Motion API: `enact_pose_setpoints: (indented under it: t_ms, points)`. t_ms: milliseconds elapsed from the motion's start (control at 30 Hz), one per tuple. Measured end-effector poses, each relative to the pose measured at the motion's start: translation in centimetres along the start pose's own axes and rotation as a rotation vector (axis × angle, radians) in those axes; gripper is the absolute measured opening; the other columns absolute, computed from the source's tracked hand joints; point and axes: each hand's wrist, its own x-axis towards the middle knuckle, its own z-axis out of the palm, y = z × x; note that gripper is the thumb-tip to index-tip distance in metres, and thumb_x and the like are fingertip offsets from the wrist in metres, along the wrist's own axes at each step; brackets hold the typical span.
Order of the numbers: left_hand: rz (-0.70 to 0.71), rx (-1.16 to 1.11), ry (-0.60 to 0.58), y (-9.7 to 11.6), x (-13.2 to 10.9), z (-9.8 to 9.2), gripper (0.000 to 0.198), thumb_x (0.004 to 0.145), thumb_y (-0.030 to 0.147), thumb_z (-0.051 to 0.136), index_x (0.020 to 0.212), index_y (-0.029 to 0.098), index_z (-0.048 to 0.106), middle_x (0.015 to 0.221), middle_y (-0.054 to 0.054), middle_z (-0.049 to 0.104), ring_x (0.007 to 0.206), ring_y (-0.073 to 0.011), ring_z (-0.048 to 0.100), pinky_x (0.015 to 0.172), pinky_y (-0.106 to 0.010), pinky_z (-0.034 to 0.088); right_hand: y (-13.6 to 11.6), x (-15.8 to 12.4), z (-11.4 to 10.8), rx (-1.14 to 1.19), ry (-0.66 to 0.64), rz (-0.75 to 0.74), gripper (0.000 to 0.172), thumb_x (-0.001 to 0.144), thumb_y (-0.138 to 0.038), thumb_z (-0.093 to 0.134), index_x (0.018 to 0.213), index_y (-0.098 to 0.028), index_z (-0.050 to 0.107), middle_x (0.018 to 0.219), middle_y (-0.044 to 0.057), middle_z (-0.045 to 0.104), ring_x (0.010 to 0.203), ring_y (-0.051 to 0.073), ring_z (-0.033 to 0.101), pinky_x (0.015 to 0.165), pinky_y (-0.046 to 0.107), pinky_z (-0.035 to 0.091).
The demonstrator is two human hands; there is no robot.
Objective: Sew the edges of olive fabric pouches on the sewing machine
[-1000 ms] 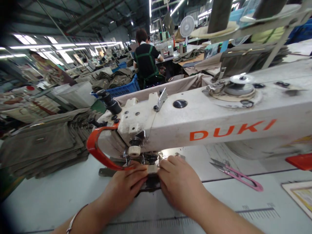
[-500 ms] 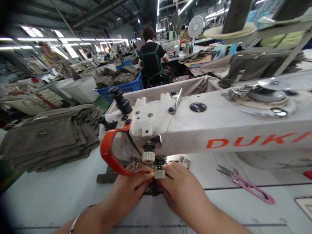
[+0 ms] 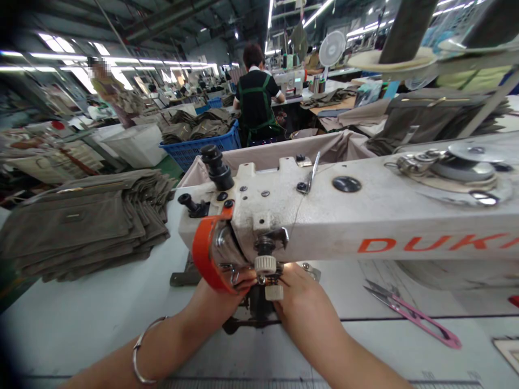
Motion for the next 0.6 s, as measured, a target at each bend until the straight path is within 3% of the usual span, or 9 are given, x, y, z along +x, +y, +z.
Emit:
enact_pose_setpoints:
  t_ms: [600]
  points:
    - [-0.099,-0.014,0.024,0.25,0.57,0.01,0.011,0.083,0.014,0.068,0.085,0.023,0.072,0.092,0.0,0.073,0.097,-0.0214,0.063,0.092,-0.036,0.05,0.01,0.35,0.31,0.006,0.033,-0.015,0.019,0.09,-0.008,0.052,0.1,-0.012,0.068,0.093,0.012,0.067,0.084,0.025,0.058,0.072,0.037,0.054]
